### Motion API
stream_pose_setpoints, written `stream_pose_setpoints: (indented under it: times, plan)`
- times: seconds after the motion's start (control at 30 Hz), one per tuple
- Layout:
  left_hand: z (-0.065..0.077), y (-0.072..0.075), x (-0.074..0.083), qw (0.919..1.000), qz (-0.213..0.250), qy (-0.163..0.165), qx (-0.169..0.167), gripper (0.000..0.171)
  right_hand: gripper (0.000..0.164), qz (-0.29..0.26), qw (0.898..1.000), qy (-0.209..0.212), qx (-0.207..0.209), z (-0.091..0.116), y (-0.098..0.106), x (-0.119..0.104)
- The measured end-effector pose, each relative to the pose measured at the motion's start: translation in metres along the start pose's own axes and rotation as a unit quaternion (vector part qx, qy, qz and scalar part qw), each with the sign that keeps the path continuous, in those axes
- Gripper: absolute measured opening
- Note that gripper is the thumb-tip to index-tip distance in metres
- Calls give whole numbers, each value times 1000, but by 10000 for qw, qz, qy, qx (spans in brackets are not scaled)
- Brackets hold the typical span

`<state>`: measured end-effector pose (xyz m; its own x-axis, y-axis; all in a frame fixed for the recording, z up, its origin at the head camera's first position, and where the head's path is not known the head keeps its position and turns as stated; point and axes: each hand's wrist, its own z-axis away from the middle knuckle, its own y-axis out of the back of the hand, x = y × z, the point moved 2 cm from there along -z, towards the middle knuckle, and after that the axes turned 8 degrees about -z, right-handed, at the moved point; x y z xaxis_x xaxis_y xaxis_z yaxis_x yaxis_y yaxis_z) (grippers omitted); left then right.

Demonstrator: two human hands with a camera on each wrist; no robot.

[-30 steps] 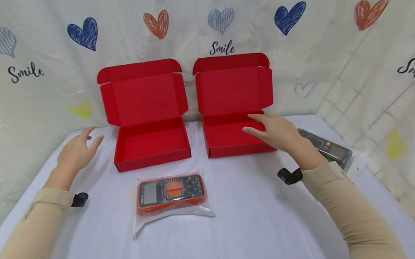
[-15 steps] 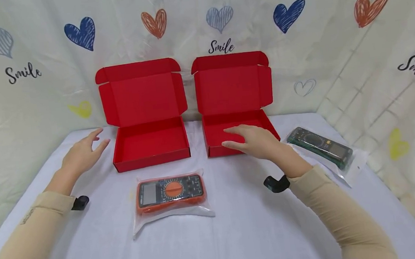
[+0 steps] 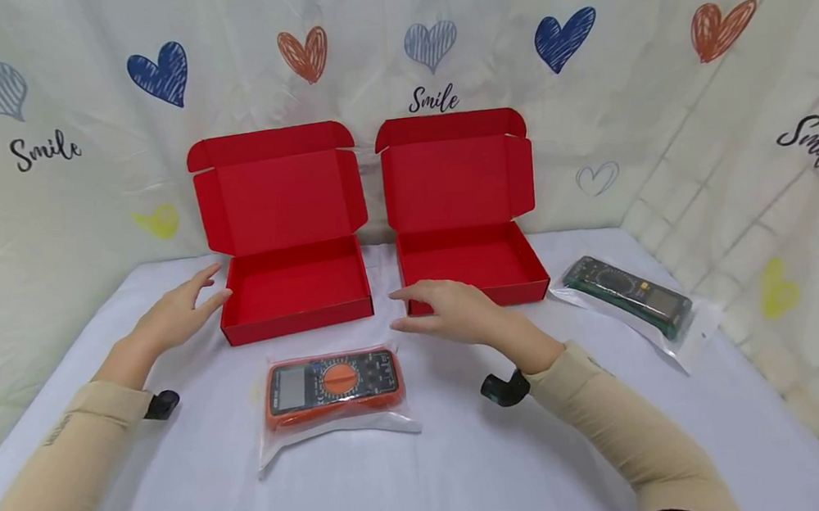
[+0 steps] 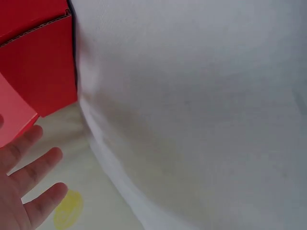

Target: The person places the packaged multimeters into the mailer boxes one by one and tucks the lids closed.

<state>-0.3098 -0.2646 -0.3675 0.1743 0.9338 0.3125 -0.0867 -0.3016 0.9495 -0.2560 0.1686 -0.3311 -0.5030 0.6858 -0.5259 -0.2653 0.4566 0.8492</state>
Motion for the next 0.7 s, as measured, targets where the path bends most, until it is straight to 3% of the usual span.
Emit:
stream_pose_setpoints:
  times: [0.33, 0.53, 0.7]
  plan:
    - [-4, -5, 1, 9994, 154, 111, -288, 86, 61, -42, 9977, 276, -624, -12, -29, -22]
    - [-3, -8, -1, 9965, 460, 82, -687, 84, 67, 113, 9908, 834, -1057, -19, -51, -38]
    - [-4, -9, -2, 9946, 569, 113, -863, 85, 70, -135, 9839, 1114, -1391, -21, -68, -47]
